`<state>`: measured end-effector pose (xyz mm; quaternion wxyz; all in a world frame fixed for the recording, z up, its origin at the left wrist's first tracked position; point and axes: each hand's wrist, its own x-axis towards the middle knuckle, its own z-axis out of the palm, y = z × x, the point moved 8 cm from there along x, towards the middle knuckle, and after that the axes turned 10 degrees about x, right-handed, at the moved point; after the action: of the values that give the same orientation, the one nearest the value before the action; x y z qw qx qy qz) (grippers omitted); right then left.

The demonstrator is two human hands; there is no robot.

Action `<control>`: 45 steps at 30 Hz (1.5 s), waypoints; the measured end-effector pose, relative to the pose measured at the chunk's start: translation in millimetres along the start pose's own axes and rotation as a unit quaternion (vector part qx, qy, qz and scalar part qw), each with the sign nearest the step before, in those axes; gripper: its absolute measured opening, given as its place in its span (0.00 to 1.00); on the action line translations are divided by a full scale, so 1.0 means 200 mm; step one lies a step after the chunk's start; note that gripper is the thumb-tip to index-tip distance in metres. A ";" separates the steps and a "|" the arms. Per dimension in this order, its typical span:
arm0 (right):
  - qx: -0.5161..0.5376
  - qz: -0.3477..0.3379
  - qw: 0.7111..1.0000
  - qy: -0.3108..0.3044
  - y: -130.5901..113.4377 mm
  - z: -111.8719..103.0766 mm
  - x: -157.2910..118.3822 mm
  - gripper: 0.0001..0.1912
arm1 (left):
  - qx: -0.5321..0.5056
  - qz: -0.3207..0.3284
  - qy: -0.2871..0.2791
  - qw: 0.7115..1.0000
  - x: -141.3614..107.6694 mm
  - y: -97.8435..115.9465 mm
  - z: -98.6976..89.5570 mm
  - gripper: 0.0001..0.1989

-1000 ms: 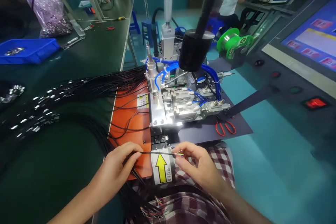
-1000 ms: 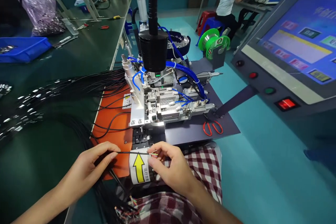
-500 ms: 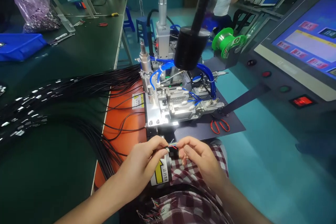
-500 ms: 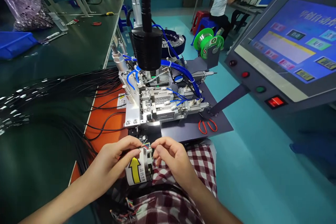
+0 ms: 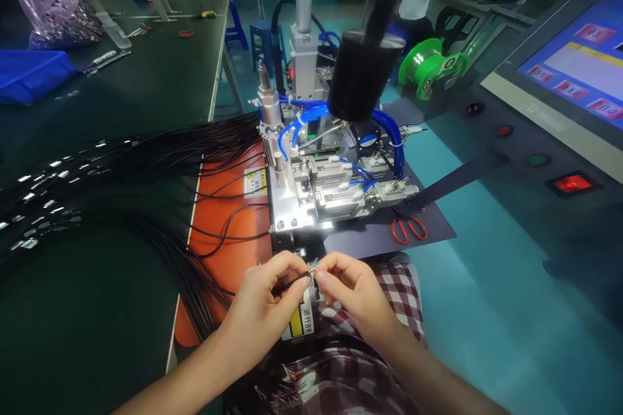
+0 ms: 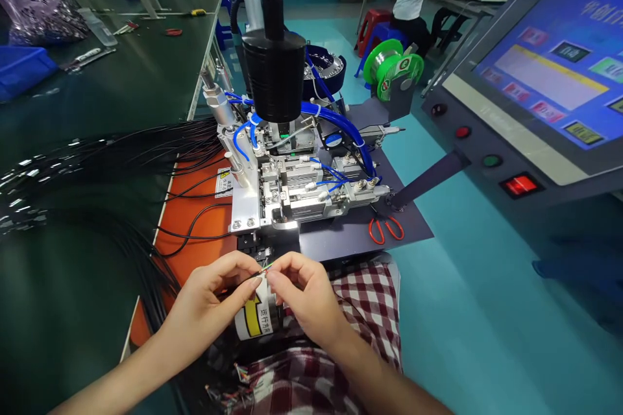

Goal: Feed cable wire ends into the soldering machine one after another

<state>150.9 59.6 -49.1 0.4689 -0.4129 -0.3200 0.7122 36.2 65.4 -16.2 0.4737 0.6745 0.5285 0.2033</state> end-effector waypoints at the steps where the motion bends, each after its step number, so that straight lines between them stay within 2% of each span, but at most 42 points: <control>1: 0.010 -0.001 1.000 0.006 0.02 0.00 0.00 0.11 | -0.017 -0.007 0.004 1.000 0.00 -0.01 0.00 0.06; 5: 0.012 -0.009 1.000 0.020 0.06 0.01 0.00 0.11 | -0.086 -0.023 0.009 0.996 0.01 0.00 0.00 0.07; 7: -0.008 -0.020 1.000 0.010 0.06 0.02 0.00 0.10 | -0.116 -0.031 0.007 0.993 0.02 0.01 0.00 0.09; 10: -0.034 -0.031 0.999 -0.001 0.04 0.02 -0.01 0.10 | -0.160 -0.060 0.019 0.985 0.03 0.01 -0.01 0.07; 15: -0.063 -0.032 0.998 0.001 0.02 0.04 -0.03 0.09 | -0.257 -0.103 0.055 0.959 0.03 -0.05 0.00 0.09; 18: -0.062 -0.022 0.998 0.003 0.03 0.05 -0.04 0.10 | -0.282 -0.122 0.047 0.951 0.03 -0.08 0.02 0.11; 21: -0.068 -0.029 0.997 0.011 0.02 0.05 -0.04 0.10 | -0.267 -0.142 0.009 0.953 0.02 -0.08 0.03 0.09; 27: -0.091 -0.044 0.995 0.020 -0.01 0.02 -0.04 0.09 | -0.179 -0.093 -0.007 0.979 0.02 0.00 -0.01 0.07; 31: -0.072 -0.021 0.997 -0.006 -0.03 0.00 -0.03 0.08 | -0.173 -0.102 -0.007 0.980 0.01 -0.01 -0.01 0.07; 36: -0.054 -0.023 0.998 0.010 -0.05 -0.02 -0.02 0.09 | -0.185 -0.099 -0.011 0.978 0.01 -0.01 0.00 0.07; 40: -0.029 -0.022 0.999 0.015 -0.02 -0.01 -0.01 0.09 | -0.190 -0.104 -0.013 0.976 0.01 -0.02 0.00 0.08; 45: 0.002 0.004 0.999 -0.053 0.01 0.00 0.04 0.09 | -0.170 -0.130 -0.046 0.976 0.01 -0.03 0.01 0.10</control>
<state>147.8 65.2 -53.4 0.4491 -0.3749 -0.3418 0.7355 35.5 65.9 -22.8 0.6278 0.5182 0.5470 0.1953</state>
